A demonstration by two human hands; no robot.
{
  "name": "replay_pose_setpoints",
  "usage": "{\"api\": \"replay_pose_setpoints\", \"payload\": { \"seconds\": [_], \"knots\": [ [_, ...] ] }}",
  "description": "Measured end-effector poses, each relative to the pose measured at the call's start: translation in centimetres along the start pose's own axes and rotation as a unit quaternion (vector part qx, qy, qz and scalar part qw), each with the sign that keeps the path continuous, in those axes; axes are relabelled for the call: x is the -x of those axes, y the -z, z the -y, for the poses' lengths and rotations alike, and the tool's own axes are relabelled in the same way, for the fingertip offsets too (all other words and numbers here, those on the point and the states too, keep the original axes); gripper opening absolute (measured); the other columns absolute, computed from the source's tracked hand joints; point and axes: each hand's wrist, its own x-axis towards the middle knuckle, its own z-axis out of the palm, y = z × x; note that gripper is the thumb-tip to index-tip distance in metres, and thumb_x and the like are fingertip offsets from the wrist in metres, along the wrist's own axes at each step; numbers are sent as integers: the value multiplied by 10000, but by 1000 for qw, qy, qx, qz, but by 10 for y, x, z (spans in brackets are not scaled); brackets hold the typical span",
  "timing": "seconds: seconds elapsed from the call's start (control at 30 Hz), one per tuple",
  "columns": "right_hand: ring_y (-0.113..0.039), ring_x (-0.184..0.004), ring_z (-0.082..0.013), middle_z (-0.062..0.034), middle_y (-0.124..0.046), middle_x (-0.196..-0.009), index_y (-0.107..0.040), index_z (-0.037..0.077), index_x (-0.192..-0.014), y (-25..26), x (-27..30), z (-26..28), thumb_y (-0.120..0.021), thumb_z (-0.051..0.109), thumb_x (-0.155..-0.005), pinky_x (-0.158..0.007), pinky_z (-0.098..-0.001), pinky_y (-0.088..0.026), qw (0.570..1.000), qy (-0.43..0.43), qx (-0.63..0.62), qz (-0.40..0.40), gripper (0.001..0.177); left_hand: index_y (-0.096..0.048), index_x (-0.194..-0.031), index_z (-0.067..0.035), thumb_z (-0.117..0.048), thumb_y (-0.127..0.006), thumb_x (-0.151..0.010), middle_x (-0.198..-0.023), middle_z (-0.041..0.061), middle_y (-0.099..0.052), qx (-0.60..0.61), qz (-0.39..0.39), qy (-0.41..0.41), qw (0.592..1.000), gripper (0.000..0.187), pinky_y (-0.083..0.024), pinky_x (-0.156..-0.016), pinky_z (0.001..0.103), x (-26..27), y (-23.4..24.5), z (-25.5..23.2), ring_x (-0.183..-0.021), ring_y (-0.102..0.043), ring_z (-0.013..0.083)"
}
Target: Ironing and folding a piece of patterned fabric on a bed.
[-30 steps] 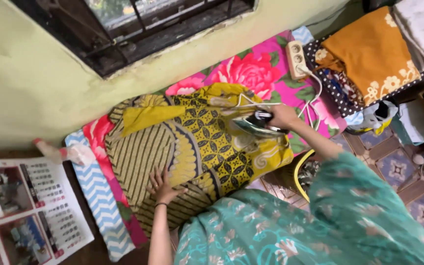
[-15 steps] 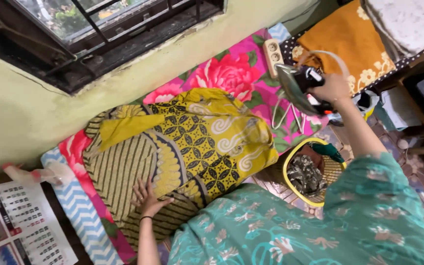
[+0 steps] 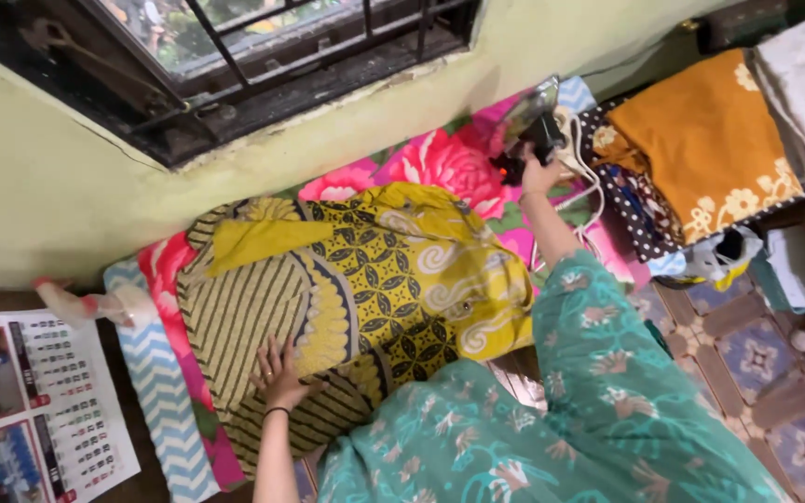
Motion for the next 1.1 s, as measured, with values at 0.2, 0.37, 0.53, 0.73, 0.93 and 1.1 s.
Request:
{"api": "replay_pose_setpoints", "payload": {
  "seconds": [0.2,0.37,0.53,0.73,0.93,1.1],
  "knots": [
    [-671,-778,-152,-68,-748,-921,-740,-14,-1034,28,33,-6,-875,148,-891,-722,-296,-541,988,-153,13,-17,255,-106,-1600,-396,-607,-978,-451,-1717,-21,101,29,-9,-6,1000,1458,-60,-1167,740,3,6,-2,-1584,107,328],
    [-641,-867,-113,-9,-706,-1006,-734,21,-1106,48,43,15,-895,134,-834,-779,-292,-547,989,-132,-34,64,336,-302,-1526,-383,-514,-1002,-380,-1685,-13,-116,23,-67,23,997,1349,-194,-1179,698,5,26,-24,-1566,-85,386],
    [-652,-897,-186,-47,-713,-1047,-677,-24,-1156,55,66,34,-930,149,-721,-849,-347,-544,981,-153,66,103,532,-323,-1544,-365,-482,-1014,-403,-1636,15,-173,-23,-15,48,998,1339,-278,-1139,714,-6,49,-34,-1527,-148,451],
    [-567,-1042,-304,-214,-614,-1134,-487,-156,-1293,-11,234,105,-821,91,-867,-967,-411,-433,953,49,255,158,594,-387,-1504,-306,-577,-996,-499,-1609,114,-178,1,12,20,1000,1206,-385,-1107,642,-53,33,-19,-1459,-289,497],
    [-662,-1040,-248,-137,-689,-1249,-669,67,-1265,-89,294,30,-574,290,-966,-952,-383,-543,711,-606,-167,316,384,-747,-1201,-245,-555,-502,-1049,-1049,113,-794,8,76,67,995,423,-575,-825,436,-72,80,-86,-929,-762,259],
    [-606,-1172,-309,-159,-590,-1403,-626,42,-1273,-85,281,10,-629,272,-986,-997,-418,-534,692,-651,-292,108,368,-707,-1047,-126,-389,-686,-948,-887,-57,-709,480,-115,-130,860,282,-525,-758,295,-184,26,-124,-856,-684,105]
  ]
}}
